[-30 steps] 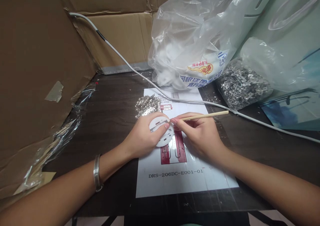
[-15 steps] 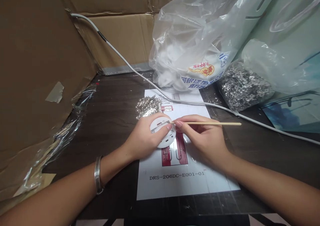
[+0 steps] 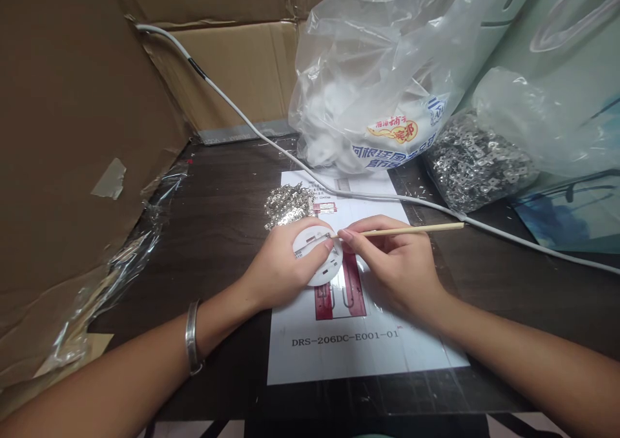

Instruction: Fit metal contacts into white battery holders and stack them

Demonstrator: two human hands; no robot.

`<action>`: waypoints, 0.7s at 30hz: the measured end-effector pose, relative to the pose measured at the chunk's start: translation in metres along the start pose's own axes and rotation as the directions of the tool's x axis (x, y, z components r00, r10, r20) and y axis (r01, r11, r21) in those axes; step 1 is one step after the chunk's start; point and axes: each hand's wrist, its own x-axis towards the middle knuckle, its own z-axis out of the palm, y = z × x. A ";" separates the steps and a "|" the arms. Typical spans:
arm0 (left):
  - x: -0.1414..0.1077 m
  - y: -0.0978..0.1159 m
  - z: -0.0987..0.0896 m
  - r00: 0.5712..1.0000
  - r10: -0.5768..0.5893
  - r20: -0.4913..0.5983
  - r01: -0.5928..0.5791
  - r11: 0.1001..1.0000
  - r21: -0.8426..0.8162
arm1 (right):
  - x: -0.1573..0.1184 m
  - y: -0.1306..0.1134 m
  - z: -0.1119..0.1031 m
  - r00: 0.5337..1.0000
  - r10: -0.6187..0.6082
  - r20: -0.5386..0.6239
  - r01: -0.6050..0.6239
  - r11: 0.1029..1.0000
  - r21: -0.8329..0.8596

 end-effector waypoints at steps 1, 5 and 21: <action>0.000 0.000 0.000 1.000 -0.002 0.000 0.002 1.000 0.001 | 0.000 0.000 0.000 1.000 -0.006 0.007 0.006 1.000 -0.006; 0.000 -0.002 0.001 1.000 -0.023 0.007 0.023 1.000 0.002 | 0.000 0.003 -0.001 0.998 -0.045 0.035 0.048 0.997 -0.065; 0.002 -0.002 0.005 1.000 -0.025 -0.018 0.025 0.999 0.040 | 0.004 0.006 -0.001 0.996 -0.021 0.092 0.036 0.986 -0.163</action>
